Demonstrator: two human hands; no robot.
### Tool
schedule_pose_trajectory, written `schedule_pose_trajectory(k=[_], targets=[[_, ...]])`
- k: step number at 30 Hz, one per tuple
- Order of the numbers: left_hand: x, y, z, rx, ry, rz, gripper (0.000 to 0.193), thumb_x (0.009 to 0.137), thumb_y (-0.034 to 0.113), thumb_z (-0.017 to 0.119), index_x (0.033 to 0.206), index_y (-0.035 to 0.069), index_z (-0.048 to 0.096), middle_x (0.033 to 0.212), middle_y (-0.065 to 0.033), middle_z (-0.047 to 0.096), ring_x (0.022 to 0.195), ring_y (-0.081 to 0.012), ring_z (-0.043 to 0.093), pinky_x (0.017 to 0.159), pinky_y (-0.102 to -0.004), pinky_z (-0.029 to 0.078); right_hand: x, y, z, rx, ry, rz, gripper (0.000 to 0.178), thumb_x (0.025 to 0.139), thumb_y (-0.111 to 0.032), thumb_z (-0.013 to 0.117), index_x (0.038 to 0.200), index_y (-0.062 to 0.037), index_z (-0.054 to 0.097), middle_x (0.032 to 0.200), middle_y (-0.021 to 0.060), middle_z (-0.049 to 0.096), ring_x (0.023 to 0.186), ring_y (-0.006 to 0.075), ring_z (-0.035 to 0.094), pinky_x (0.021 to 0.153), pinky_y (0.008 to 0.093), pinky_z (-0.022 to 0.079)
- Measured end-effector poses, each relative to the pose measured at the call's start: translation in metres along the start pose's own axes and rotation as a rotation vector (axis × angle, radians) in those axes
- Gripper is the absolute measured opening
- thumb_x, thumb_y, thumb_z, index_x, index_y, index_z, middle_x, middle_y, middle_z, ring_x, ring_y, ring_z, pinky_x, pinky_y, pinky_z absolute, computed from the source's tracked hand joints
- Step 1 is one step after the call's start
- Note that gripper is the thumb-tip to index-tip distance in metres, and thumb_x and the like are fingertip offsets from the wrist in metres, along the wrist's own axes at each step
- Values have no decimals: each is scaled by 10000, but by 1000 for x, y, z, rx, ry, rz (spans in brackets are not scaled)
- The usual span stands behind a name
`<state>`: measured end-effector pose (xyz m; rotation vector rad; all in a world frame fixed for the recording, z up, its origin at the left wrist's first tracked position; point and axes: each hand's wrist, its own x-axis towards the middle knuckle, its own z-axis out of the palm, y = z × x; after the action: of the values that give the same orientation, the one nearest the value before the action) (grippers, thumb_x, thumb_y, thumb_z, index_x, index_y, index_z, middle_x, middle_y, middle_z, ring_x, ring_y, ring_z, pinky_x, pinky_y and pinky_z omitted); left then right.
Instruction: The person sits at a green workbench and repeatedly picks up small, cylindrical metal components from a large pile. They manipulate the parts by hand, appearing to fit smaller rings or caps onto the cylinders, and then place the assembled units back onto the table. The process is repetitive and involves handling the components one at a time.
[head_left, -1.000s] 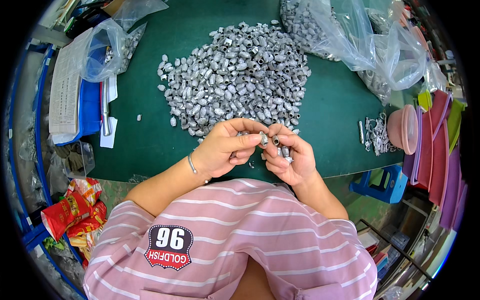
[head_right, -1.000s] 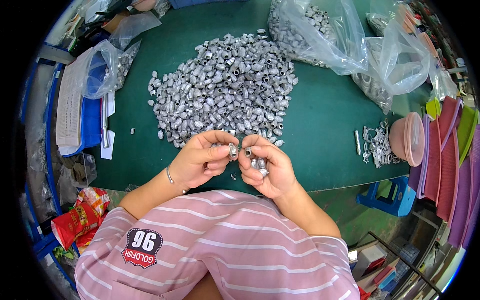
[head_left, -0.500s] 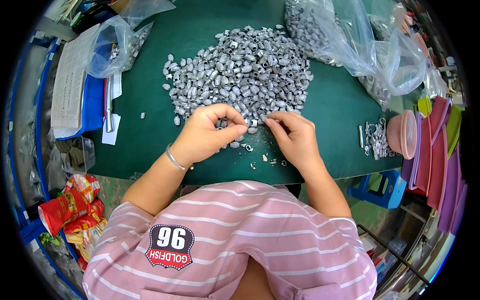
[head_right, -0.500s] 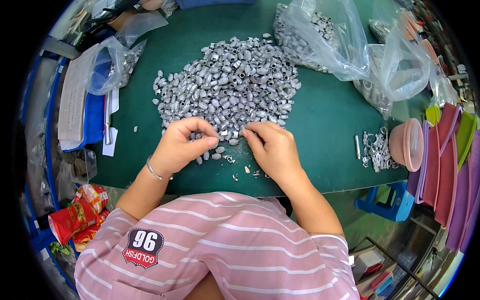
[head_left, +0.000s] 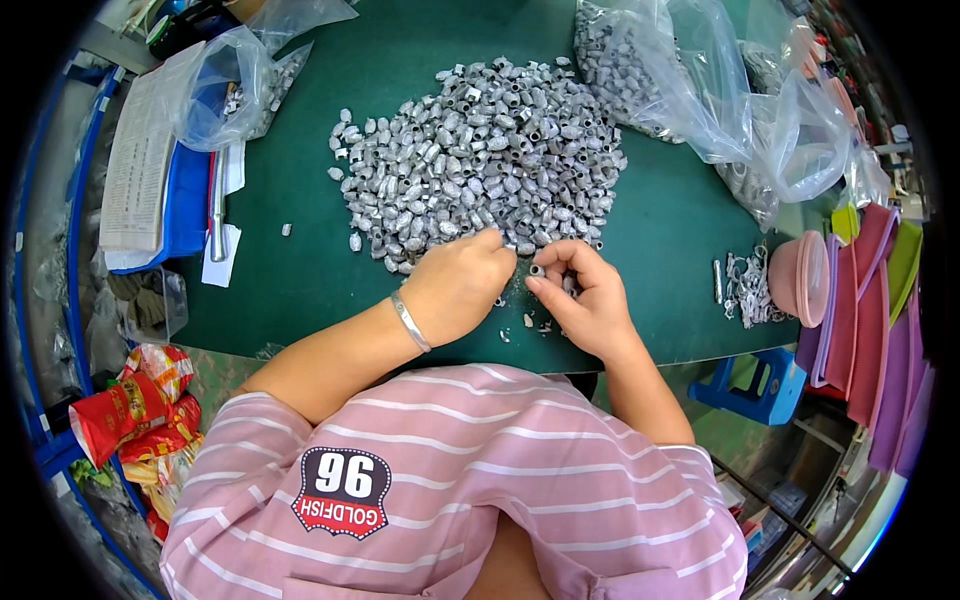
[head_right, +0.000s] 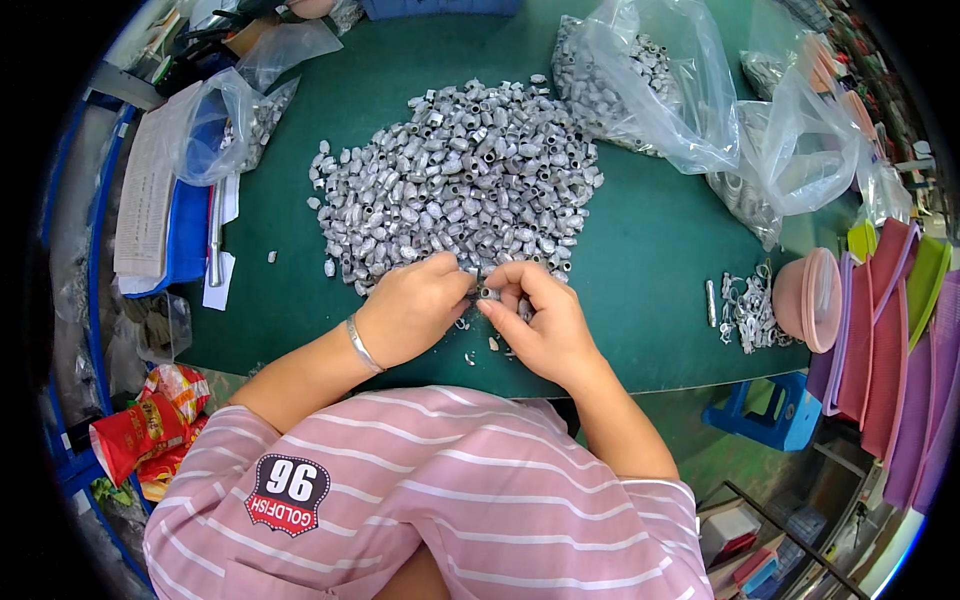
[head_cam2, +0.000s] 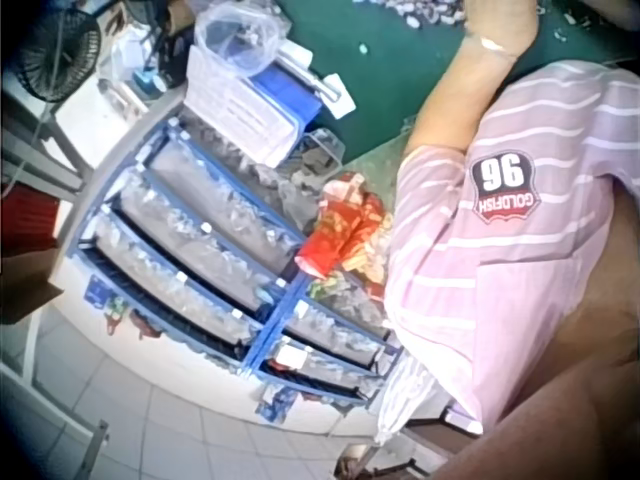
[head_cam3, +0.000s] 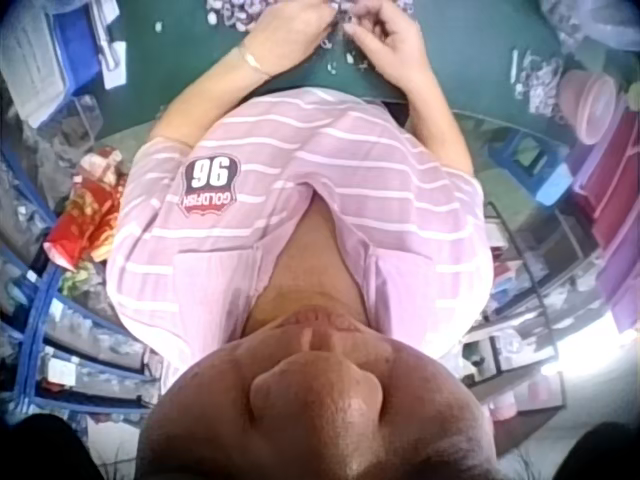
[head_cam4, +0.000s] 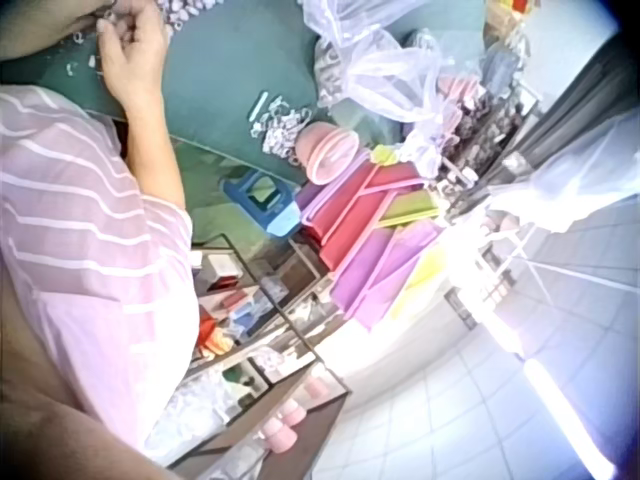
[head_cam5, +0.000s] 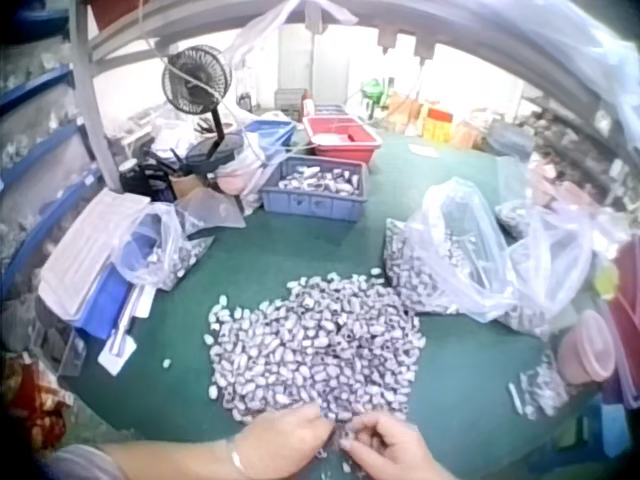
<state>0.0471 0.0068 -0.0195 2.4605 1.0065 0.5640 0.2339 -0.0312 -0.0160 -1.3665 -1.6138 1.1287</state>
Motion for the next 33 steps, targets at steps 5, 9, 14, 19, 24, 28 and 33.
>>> schedule_pose_trajectory(k=[5, 9, 14, 19, 24, 28, 33], targets=[[2, 5, 1, 33, -15, 3, 70, 712, 39, 608, 718, 28, 539, 713, -110, 494, 609, -296, 574, 520, -383, 477, -10, 0, 2, 449, -12, 77, 213, 799, -59, 648, 986, -30, 551, 748, -9, 507, 675, 67, 463, 620, 214, 384], [-1, 1, 0, 29, -29, 21, 60, 715, 33, 601, 721, 27, 541, 715, -111, 491, 613, -294, 573, 526, -383, 476, -11, 0, 2, 640, -33, 144, 205, 812, -34, 618, 999, -23, 536, 755, 27, 511, 653, 77, 468, 570, 202, 383], [-2, 2, -1, -8, -51, 0, 56, 708, 27, 598, 758, 27, 571, 734, -118, 513, 642, -291, 582, 554, -368, 485, -6, 4, -2, 1208, -115, 392, 153, 857, -40, 505, 1006, -2, 509, 739, 77, 528, 558, 113, 451, 424, 220, 349], [1, 5, -5, -413, 59, -71, 157, 696, 18, 685, 841, 42, 630, 723, -76, 542, 613, -204, 558, 546, -297, 454, -6, 11, -3, 1535, -182, 480, 171, 871, -45, 427, 1018, 1, 500, 728, 116, 532, 513, 139, 430, 393, 226, 330], [7, 16, -18, -550, 72, -78, 232, 691, 24, 712, 915, 57, 662, 710, -37, 549, 623, -141, 516, 546, -257, 414, -7, 8, 0, 1530, -186, 515, 152, 869, -45, 423, 998, -10, 496, 694, 122, 533, 476, 138, 422, 392, 224, 326], [0, 11, -13, -614, 80, -21, 232, 692, 26, 716, 918, 51, 668, 711, -42, 556, 637, -146, 516, 554, -259, 412, -8, 5, -2, 1326, -244, 534, 125, 868, -71, 458, 982, -30, 490, 666, 107, 544, 442, 123, 415, 395, 216, 325], [-3, 6, -10, -617, 135, 19, 181, 694, 21, 716, 864, 22, 654, 733, -55, 579, 639, -147, 540, 553, -255, 420, -6, -2, -2, 826, -193, 436, 104, 892, -123, 500, 959, -44, 511, 689, 62, 570, 475, 105, 455, 425, 213, 348]])
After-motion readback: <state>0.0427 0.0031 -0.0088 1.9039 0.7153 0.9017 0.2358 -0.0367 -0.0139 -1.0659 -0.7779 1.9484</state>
